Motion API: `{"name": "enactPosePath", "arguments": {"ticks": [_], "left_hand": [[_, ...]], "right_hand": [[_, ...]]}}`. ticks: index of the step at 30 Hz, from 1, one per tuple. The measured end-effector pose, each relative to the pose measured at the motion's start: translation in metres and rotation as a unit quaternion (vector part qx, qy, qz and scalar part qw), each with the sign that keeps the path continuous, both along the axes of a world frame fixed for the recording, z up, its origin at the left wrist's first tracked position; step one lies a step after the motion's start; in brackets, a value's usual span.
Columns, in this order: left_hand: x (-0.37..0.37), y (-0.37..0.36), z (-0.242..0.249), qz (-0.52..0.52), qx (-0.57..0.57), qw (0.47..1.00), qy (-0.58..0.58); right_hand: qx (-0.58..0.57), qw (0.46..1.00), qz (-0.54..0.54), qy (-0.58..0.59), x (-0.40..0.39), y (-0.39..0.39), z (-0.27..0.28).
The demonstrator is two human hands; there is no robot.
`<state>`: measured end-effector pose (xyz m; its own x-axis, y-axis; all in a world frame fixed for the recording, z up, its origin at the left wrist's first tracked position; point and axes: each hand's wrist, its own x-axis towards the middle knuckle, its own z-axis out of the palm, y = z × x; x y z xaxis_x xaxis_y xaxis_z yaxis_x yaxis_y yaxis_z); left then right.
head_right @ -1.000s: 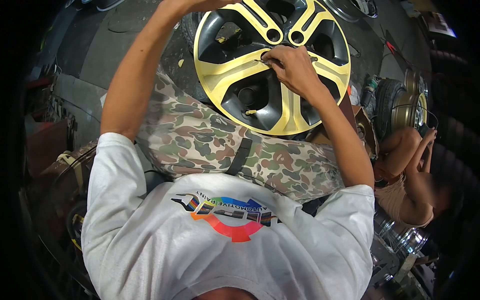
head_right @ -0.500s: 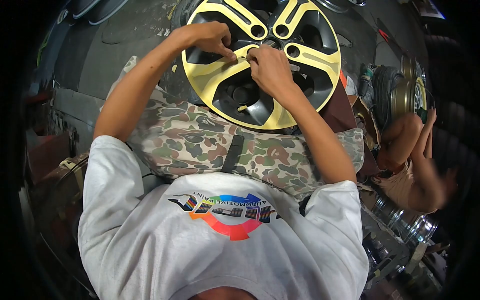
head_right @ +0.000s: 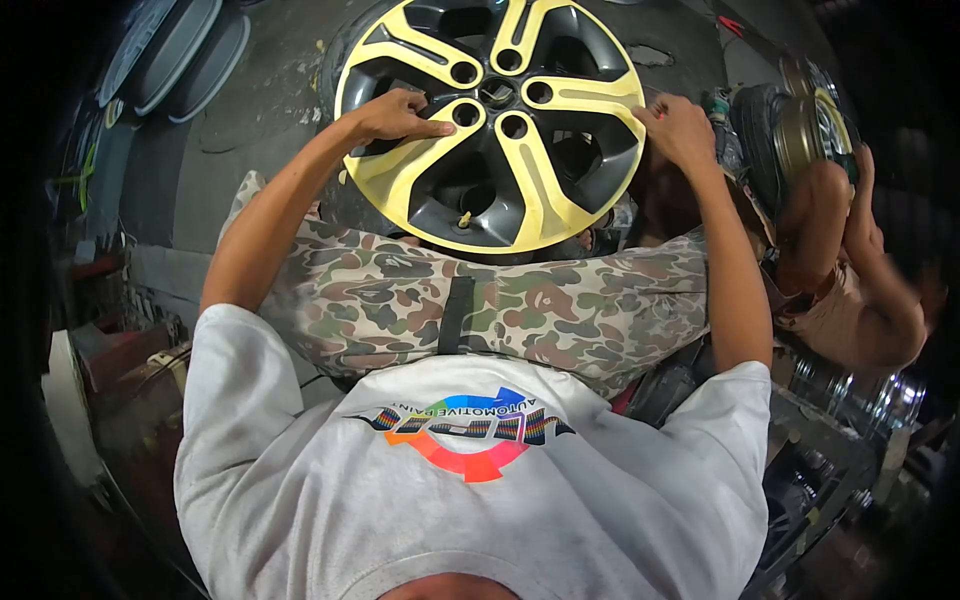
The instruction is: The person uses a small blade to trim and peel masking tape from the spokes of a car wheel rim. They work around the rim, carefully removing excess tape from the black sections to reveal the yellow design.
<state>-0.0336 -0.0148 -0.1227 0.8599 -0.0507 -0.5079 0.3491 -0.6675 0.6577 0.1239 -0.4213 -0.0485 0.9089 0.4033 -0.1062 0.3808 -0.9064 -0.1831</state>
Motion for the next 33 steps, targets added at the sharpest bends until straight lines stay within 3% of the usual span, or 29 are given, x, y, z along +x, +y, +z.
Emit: {"name": "enactPosePath", "arguments": {"ticks": [3,5,7,10,16,18,23,27,29,32,33], "left_hand": [[0.005,0.010,-0.009,-0.016,0.026,1.000,-0.002],[0.003,0.015,-0.005,-0.033,0.030,0.999,-0.020],[0.003,0.019,-0.005,-0.060,0.045,0.996,-0.051],[0.000,0.018,-0.014,-0.011,0.061,0.995,-0.083],[-0.010,-0.012,-0.018,0.079,0.103,0.984,-0.121],[-0.015,-0.020,-0.011,0.093,0.075,0.990,-0.070],[-0.031,-0.037,-0.021,0.191,0.046,0.980,-0.010],[-0.040,-0.059,-0.022,0.267,-0.021,0.963,-0.007],[-0.047,-0.084,0.010,0.296,-0.073,0.952,-0.020],[-0.051,-0.103,0.015,0.294,-0.095,0.951,-0.026],[-0.051,-0.098,-0.006,0.265,-0.135,0.955,-0.012]], "right_hand": [[-0.025,0.998,-0.032,0.048,-0.004,-0.038,-0.030],[0.142,0.945,-0.081,0.284,-0.016,-0.051,-0.055],[0.161,0.927,-0.099,0.325,-0.036,-0.037,-0.064],[0.220,0.908,-0.091,0.346,-0.062,-0.019,-0.077],[0.219,0.907,-0.173,0.314,-0.059,-0.024,-0.117],[0.180,0.921,-0.190,0.290,-0.050,-0.023,-0.118],[0.169,0.962,-0.142,0.160,0.014,-0.008,-0.124],[0.117,0.980,-0.097,0.126,0.049,0.030,-0.066],[0.129,0.985,-0.092,0.063,0.058,0.035,-0.055],[0.082,0.992,-0.092,0.028,0.069,0.028,-0.051],[0.069,0.993,-0.080,0.047,0.073,0.023,-0.050]]}}
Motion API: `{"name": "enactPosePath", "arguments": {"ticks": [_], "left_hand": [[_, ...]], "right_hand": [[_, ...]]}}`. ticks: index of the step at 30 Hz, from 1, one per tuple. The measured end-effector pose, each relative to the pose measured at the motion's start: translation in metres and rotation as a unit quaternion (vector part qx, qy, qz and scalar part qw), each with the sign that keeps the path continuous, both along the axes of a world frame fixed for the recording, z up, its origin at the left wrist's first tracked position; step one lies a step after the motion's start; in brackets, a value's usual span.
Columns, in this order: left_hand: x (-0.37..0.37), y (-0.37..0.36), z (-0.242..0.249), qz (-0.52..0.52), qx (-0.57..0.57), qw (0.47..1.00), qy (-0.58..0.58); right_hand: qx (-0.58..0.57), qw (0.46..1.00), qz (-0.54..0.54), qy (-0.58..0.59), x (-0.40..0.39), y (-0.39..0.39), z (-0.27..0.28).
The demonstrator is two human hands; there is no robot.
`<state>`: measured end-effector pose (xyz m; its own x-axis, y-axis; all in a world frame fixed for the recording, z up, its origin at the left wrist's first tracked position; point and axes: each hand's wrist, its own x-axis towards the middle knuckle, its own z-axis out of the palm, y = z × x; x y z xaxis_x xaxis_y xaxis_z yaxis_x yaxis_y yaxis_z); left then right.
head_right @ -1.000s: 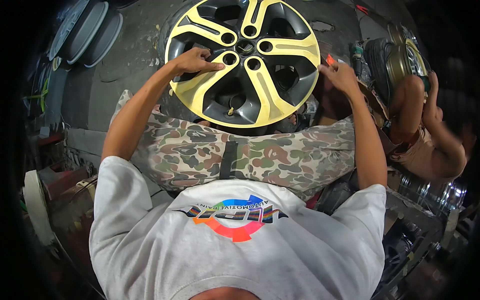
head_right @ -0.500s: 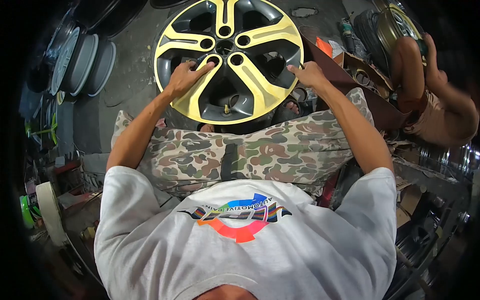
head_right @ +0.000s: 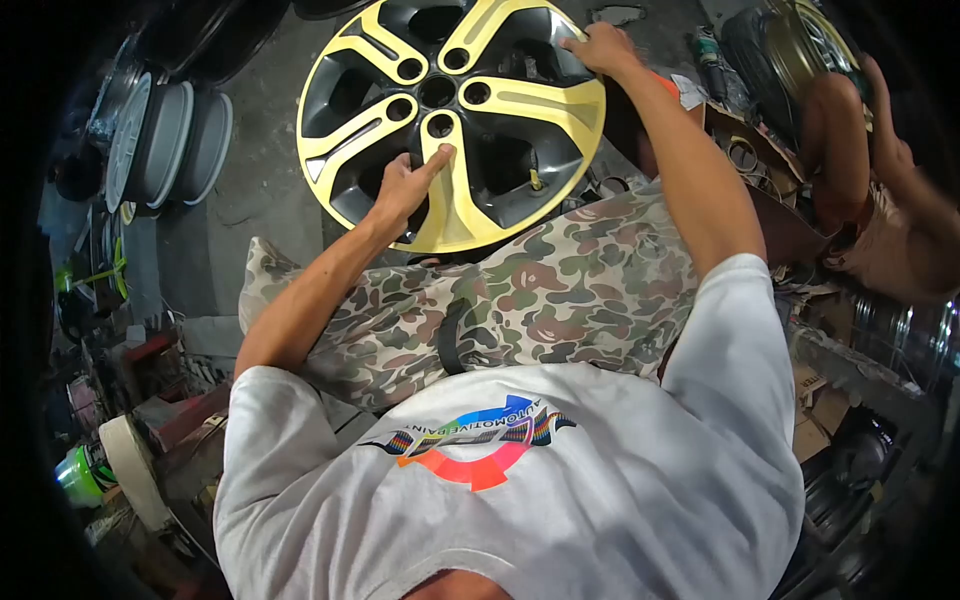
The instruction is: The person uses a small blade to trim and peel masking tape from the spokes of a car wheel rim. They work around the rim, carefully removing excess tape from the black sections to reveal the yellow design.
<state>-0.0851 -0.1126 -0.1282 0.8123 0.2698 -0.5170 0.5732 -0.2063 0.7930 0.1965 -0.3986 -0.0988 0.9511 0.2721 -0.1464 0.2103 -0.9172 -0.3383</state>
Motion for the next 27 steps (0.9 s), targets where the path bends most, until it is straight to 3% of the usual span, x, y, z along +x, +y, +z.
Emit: {"name": "enactPosePath", "arguments": {"ticks": [3,4,5,7,8,9,11,14,15,16,17,19,21,24,27], "left_hand": [[-0.001,-0.005,-0.004,0.011,0.020,1.000,0.011],[0.000,-0.008,-0.001,0.018,0.017,1.000,0.013],[0.002,-0.007,0.003,0.028,0.020,0.999,0.012],[0.007,-0.002,0.006,0.044,0.019,0.999,0.015],[0.008,0.001,0.006,0.027,0.006,0.999,0.024],[0.008,0.003,0.005,0.012,-0.007,0.999,0.031],[0.014,0.009,0.014,-0.032,0.030,0.998,0.045],[0.018,0.029,0.011,-0.085,0.013,0.995,0.044],[0.016,0.034,0.029,-0.184,0.174,0.967,0.029],[0.011,0.037,0.044,-0.280,0.329,0.902,0.014],[0.002,0.037,0.055,-0.279,0.329,0.902,0.016],[-0.022,0.027,0.073,-0.250,0.389,0.875,-0.139],[-0.038,0.013,0.076,-0.227,0.310,0.896,-0.222],[-0.050,0.000,0.074,-0.267,0.220,0.907,-0.241],[-0.055,-0.013,0.064,-0.253,0.208,0.905,-0.271]], "right_hand": [[0.011,0.999,-0.008,0.049,0.001,-0.006,-0.002],[0.012,1.000,0.001,-0.023,-0.007,-0.007,-0.005],[0.011,1.000,0.009,-0.022,-0.011,-0.004,-0.005],[0.009,0.983,-0.013,-0.181,-0.031,0.003,0.008],[0.043,0.980,0.001,-0.193,-0.042,0.009,0.016],[0.043,0.980,0.012,-0.195,-0.056,0.015,0.027],[0.120,0.987,0.086,-0.068,-0.085,0.026,0.040],[0.248,0.959,0.132,-0.045,-0.146,0.044,0.017],[0.276,0.950,0.143,-0.037,-0.170,0.054,0.018],[0.267,0.952,0.149,-0.004,-0.187,0.064,0.026],[0.258,0.954,0.152,0.029,-0.197,0.074,0.033],[0.267,0.951,0.157,0.020,-0.208,0.087,0.031],[0.200,0.955,0.216,-0.040,-0.209,0.095,0.029],[0.171,0.953,0.246,-0.047,-0.204,0.106,0.027],[0.162,0.944,0.279,-0.064,-0.190,0.113,0.023]]}}
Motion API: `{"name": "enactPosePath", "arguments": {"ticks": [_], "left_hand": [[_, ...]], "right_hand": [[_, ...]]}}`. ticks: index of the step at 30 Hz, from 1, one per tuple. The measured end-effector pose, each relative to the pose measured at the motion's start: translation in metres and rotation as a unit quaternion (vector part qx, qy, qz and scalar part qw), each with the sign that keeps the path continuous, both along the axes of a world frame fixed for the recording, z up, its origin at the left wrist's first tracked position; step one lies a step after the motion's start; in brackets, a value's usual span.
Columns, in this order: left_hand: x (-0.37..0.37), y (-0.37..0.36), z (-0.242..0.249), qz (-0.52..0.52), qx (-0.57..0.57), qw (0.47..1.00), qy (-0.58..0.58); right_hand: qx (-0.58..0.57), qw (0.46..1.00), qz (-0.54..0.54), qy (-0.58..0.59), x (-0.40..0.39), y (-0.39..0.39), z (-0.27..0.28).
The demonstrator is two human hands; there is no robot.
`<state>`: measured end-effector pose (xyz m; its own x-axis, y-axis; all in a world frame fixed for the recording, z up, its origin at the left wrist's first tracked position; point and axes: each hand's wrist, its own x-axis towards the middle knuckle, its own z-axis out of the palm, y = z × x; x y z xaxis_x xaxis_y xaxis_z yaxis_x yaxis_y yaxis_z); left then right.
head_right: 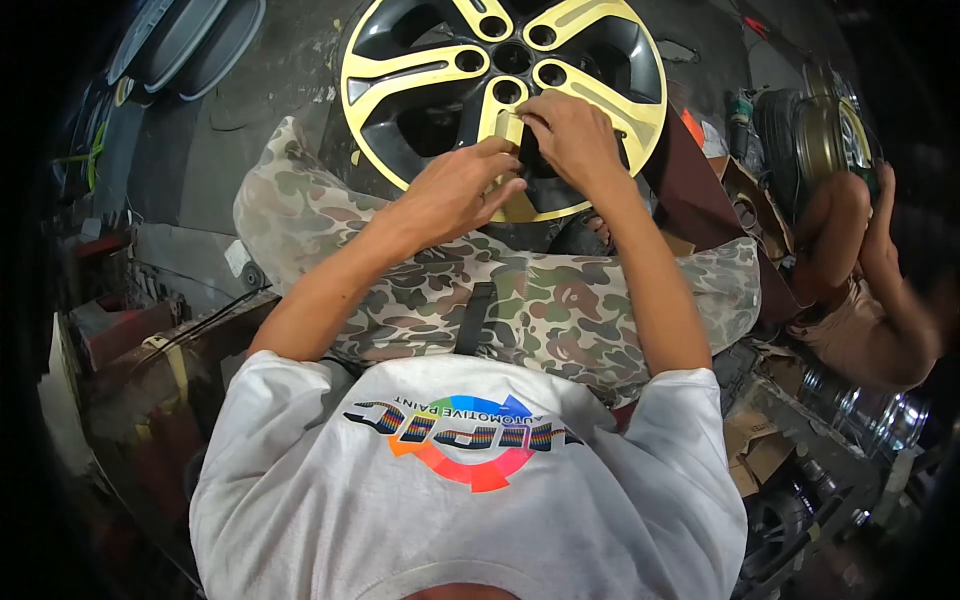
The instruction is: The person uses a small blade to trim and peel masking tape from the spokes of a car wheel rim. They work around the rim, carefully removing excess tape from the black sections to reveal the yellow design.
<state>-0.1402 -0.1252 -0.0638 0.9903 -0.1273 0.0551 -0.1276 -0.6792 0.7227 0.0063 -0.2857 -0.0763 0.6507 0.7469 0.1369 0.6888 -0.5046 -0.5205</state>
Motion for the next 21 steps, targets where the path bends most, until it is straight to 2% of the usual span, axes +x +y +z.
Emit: {"name": "enactPosePath", "arguments": {"ticks": [2,8,15,18,21], "left_hand": [[-0.002,0.000,-0.001,-0.009,0.006,1.000,0.014],[-0.005,0.006,-0.008,0.006,0.006,0.999,0.040],[-0.004,0.005,-0.004,-0.002,0.011,0.999,0.041],[-0.004,0.004,-0.007,-0.005,0.011,0.999,0.042],[-0.003,0.004,-0.007,-0.011,0.009,0.998,0.058]], "right_hand": [[0.008,1.000,0.013,-0.016,0.010,0.001,-0.002],[-0.076,0.996,0.043,0.004,0.019,0.003,0.011],[-0.055,0.998,0.030,-0.031,0.010,0.006,0.010],[-0.045,0.998,0.015,-0.040,-0.005,0.012,0.010],[-0.079,0.994,-0.059,-0.043,-0.020,0.020,0.009]]}}
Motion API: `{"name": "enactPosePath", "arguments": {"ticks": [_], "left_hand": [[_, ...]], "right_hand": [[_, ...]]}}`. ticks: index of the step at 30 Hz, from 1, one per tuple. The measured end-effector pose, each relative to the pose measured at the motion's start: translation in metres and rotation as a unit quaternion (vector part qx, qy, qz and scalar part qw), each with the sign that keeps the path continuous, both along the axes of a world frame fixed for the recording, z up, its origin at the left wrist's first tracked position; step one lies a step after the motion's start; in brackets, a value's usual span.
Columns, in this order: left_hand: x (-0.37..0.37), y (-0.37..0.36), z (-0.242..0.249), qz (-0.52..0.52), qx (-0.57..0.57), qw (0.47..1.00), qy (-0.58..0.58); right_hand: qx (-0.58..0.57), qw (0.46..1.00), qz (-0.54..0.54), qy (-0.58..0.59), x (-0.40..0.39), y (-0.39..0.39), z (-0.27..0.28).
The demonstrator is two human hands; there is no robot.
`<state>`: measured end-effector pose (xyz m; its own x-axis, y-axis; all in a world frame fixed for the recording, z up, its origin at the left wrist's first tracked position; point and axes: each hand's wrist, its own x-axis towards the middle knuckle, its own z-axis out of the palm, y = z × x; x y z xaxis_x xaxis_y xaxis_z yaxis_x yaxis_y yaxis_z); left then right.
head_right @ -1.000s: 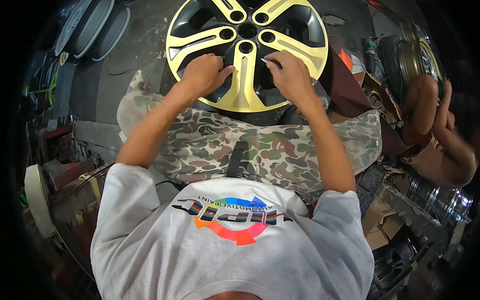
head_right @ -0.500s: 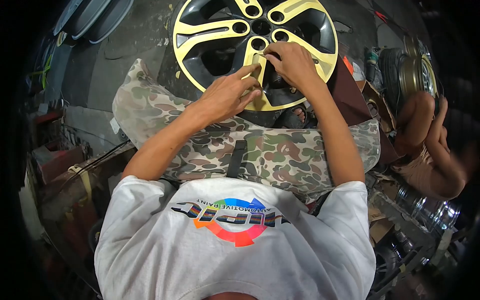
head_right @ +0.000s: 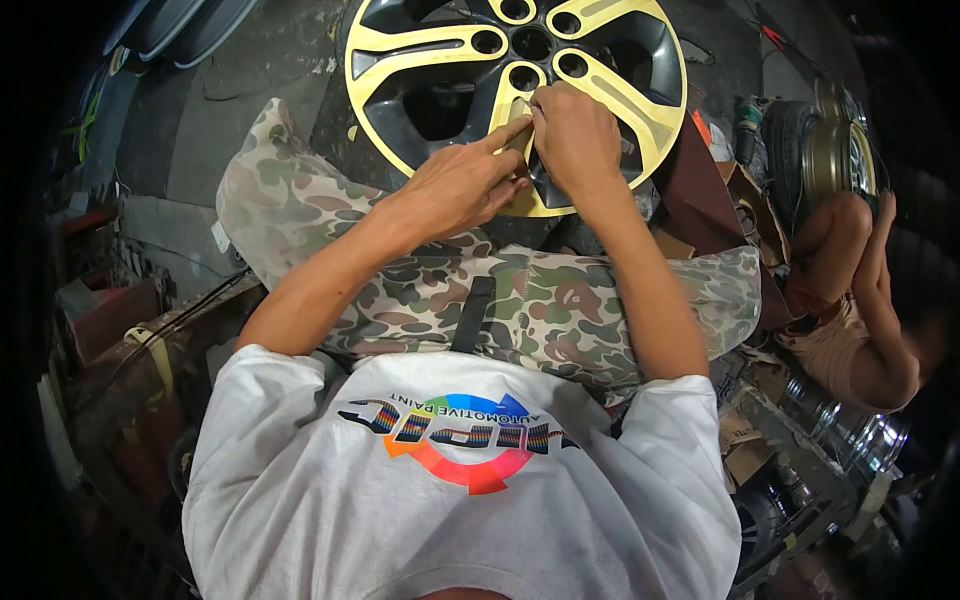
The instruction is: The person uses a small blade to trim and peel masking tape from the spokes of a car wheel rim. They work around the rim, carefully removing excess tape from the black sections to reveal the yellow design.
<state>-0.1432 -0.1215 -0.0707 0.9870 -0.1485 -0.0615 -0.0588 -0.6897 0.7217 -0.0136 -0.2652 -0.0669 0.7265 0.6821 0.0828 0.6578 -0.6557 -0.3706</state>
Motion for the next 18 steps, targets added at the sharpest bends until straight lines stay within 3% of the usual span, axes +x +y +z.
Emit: {"name": "enactPosePath", "arguments": {"ticks": [10,12,18], "left_hand": [[-0.002,0.001,0.006,-0.001,0.019,0.999,0.041],[-0.001,0.003,0.005,-0.004,0.016,0.999,0.030],[-0.001,0.004,0.001,-0.010,0.008,1.000,0.019]], "right_hand": [[0.029,0.998,-0.032,0.048,-0.002,0.004,-0.007],[0.086,0.992,-0.002,0.093,0.008,-0.005,-0.008],[0.020,0.994,0.096,0.047,0.042,-0.011,-0.001]]}}
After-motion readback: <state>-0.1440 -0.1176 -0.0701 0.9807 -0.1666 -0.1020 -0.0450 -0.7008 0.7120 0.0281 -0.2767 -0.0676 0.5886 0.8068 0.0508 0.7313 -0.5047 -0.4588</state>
